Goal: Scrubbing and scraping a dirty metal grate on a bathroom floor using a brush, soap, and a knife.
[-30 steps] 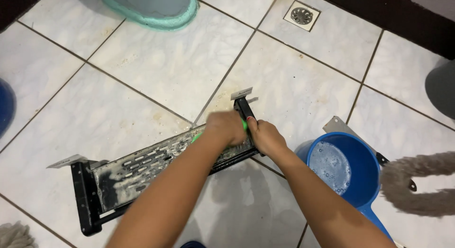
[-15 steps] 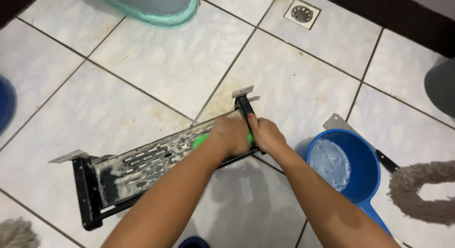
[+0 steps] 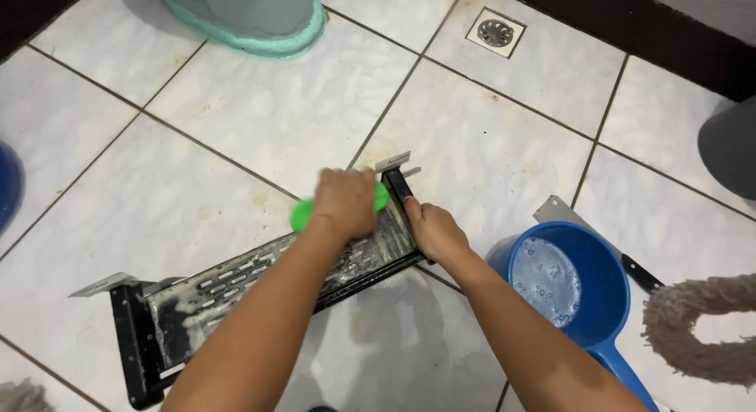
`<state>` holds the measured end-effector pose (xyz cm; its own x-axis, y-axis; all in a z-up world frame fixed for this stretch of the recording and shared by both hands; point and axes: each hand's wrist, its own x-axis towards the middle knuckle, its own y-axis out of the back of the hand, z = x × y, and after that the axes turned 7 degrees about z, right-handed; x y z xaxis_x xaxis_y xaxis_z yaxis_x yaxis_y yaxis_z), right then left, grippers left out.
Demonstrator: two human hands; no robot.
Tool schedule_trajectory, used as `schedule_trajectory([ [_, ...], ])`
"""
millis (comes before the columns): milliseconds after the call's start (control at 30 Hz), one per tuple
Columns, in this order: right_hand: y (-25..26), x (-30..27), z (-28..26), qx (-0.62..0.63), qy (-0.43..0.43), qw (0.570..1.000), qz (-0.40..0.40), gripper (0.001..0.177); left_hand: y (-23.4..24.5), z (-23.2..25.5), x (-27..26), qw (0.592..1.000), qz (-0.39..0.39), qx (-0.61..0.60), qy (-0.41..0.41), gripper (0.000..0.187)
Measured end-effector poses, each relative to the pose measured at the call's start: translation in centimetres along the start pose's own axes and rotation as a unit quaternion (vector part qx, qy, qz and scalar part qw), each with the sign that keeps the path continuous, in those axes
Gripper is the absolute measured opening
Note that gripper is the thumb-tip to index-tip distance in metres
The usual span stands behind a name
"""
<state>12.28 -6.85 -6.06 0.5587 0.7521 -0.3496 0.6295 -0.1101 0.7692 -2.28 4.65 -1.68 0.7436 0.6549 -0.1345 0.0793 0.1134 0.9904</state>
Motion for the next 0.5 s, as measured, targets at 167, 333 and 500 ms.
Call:
schedule_trajectory([
  [167, 0.3, -0.6, -0.5, 0.008, -0.013, 1.000, -0.012, 0.071, 3.9, 0.3, -4.5, 0.997, 0.000, -0.056, 0.054, 0.071],
  [333, 0.5, -0.4, -0.5, 0.002, -0.001, 1.000, -0.002, 0.072, 3.2, -2.2, -4.4, 0.990, -0.129, -0.018, 0.050, 0.054],
  [500, 1.0, -1.0, -2.0, 0.005, -0.026, 0.999, -0.038, 0.073, 4.8, -2.9, -4.2, 0.987, -0.155, 0.027, 0.021, 0.043],
])
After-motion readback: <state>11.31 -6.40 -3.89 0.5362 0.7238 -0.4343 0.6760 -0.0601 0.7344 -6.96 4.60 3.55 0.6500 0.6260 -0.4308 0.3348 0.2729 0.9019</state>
